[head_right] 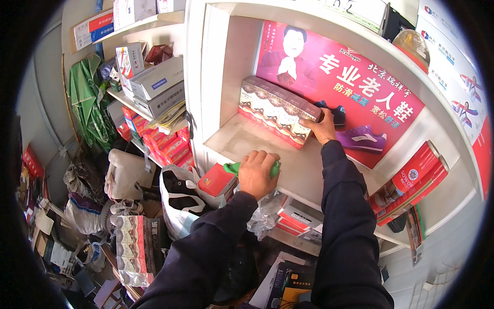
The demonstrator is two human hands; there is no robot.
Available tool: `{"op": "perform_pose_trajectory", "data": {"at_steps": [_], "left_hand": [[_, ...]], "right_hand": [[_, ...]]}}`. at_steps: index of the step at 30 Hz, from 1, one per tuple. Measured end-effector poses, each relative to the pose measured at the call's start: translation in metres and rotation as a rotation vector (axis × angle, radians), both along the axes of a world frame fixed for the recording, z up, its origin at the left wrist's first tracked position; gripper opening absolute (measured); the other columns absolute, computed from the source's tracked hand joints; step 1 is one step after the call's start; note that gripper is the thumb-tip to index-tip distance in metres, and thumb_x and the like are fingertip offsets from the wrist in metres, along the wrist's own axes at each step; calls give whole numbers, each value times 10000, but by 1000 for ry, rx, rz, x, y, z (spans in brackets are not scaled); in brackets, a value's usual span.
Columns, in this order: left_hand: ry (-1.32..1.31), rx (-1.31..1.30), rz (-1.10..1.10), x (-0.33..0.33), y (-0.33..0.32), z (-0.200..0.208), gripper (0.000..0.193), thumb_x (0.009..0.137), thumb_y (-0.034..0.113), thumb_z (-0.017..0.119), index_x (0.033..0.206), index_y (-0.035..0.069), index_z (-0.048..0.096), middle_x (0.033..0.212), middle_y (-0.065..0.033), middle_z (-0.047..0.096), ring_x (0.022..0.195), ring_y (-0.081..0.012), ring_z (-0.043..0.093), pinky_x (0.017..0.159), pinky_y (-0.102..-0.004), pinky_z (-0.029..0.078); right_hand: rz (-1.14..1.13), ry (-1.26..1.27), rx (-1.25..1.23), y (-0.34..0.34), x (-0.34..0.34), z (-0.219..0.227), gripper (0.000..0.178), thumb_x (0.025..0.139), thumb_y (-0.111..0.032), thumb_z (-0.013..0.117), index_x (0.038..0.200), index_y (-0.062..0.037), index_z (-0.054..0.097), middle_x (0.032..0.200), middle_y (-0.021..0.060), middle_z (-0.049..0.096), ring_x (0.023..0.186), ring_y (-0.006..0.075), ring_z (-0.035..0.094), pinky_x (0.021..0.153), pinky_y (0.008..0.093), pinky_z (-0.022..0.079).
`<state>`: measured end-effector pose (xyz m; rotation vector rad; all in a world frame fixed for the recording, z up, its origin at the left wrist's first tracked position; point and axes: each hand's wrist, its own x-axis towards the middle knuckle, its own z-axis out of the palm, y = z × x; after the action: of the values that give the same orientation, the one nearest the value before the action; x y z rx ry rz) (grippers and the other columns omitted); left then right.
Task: The person wipes a white shelf with a green cloth, then picks up and wipes several red aerosol cans and small boxes before placing them back on the shelf. The person continues to wipe the shelf surface and surrounding areas.
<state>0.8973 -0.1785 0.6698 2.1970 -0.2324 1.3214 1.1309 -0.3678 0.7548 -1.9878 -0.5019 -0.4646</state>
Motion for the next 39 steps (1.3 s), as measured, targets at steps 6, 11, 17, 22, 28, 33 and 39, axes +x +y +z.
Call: {"op": "perform_pose_trajectory", "data": {"at_steps": [6, 11, 17, 22, 28, 33, 39], "left_hand": [[10, 7, 8, 1, -1, 1, 355, 750, 154, 776, 1088, 168, 668, 944, -49, 626, 943, -283, 623, 804, -440, 482], [1, -1, -1, 1, -2, 0, 362, 741, 150, 783, 1083, 166, 665, 946, -51, 628, 944, -285, 625, 802, -439, 482], [-38, -4, 21, 1, 0, 1, 285, 764, 160, 788, 1030, 161, 684, 918, -45, 643, 902, -292, 636, 770, -442, 481], [-36, -21, 3, 0, 0, 0, 306, 752, 150, 792, 1036, 162, 680, 938, -48, 646, 935, -292, 638, 792, -448, 485], [4, -24, 38, 3, -1, -5, 348, 753, 171, 813, 1083, 159, 704, 979, -63, 677, 968, -318, 647, 854, -472, 507], [8, -71, 31, -6, 1, -7, 328, 764, 208, 785, 1067, 90, 745, 1117, -140, 712, 1072, -387, 635, 908, -512, 511], [-140, -1083, -112, -113, 28, -38, 261, 948, 225, 755, 1130, 59, 667, 994, -118, 717, 898, -254, 683, 794, -401, 545]], "right_hand": [[206, 141, 210, 17, -7, -9, 838, 687, -92, 971, 1356, 54, 488, 1249, 146, 682, 1126, 230, 677, 992, 356, 546], [207, 127, 410, 24, -22, -4, 663, 690, -31, 937, 1250, 38, 588, 1166, 120, 716, 1035, 220, 708, 945, 348, 558], [172, 89, 486, 29, -68, 38, 601, 751, -66, 914, 1232, 55, 573, 1139, 152, 706, 967, 231, 719, 880, 354, 574], [252, -56, 414, 18, -148, 78, 647, 762, -38, 892, 1305, 38, 549, 1192, 134, 691, 1039, 202, 698, 921, 343, 562], [305, -254, 228, -29, -296, 101, 782, 761, -36, 883, 1424, 19, 472, 1275, 119, 645, 1155, 188, 647, 1005, 344, 523], [178, -352, 17, -74, -418, 95, 901, 694, 13, 880, 1462, 10, 409, 1323, 147, 582, 1207, 229, 624, 1027, 393, 520], [154, -290, -89, -109, -505, 79, 942, 649, 7, 876, 1474, -24, 422, 1360, 144, 554, 1262, 244, 580, 1087, 409, 477]]}}
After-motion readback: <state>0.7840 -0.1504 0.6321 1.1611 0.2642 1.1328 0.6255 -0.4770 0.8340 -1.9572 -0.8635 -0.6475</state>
